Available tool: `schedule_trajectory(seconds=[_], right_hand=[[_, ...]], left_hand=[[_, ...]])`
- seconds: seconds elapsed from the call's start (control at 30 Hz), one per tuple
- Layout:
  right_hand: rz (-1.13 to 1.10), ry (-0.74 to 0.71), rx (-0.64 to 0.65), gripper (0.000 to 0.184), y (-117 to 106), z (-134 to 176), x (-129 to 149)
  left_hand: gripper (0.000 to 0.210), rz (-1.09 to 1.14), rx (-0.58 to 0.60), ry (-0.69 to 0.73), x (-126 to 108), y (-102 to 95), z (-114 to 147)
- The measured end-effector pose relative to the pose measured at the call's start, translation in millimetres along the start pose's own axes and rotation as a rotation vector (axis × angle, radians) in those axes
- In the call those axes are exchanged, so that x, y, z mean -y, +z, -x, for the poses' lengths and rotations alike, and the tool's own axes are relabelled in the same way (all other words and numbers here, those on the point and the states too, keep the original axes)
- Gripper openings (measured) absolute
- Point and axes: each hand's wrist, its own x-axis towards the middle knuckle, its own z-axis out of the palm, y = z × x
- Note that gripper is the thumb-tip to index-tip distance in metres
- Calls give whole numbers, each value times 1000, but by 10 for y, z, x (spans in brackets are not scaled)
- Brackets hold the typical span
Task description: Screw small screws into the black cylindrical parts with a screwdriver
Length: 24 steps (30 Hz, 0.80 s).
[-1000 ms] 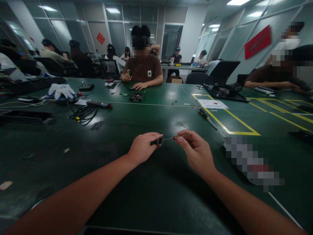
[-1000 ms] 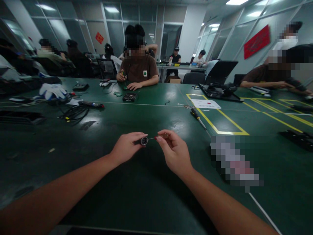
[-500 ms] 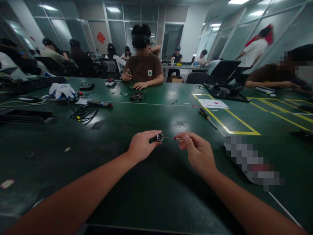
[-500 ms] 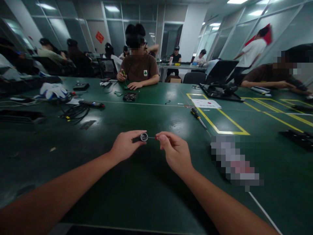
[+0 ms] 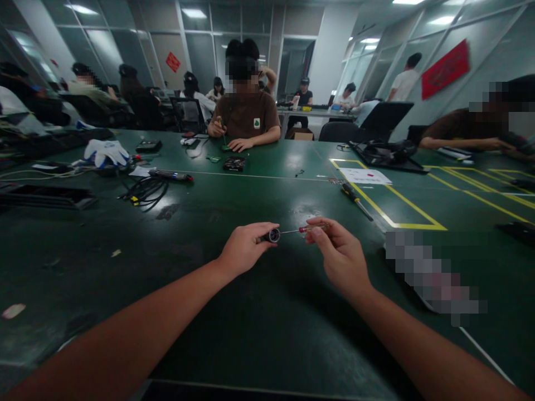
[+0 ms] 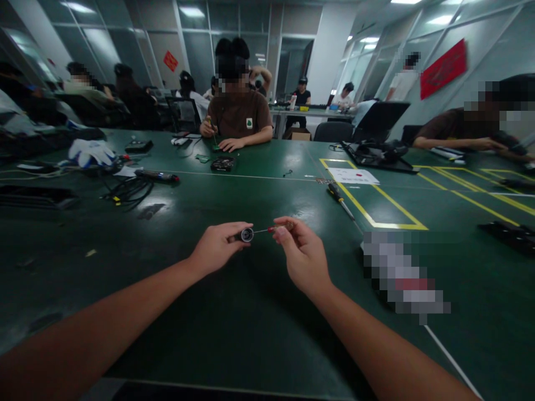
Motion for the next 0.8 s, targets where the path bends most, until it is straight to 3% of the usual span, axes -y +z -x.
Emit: schedule_trajectory(seconds=[0.13,0.23,0.3,0.4,0.57,0.8], right_hand=[[-117,68,5,29,-4,-54,-76],[-329,207,-37,32,-11,-109,-143],[-394,224,-77,33,-13,-128,-169],[-317,141,-104,29,-7,-113,-178],[-107,34,-42,28,6,-48,-161],[-6,1,41,25,-8,-32,-57]], left_hand=[[42,-25,15,48,24,-4,-7],[41,-33,-5,63,42,-6,-16],[40,-30,-21,58,42,-5,-19],[38,-14,-32,54,21,-6,-19],[41,-18,-24,53,-17,0,-14],[40,-10,-32,31,-12,-2,-4]])
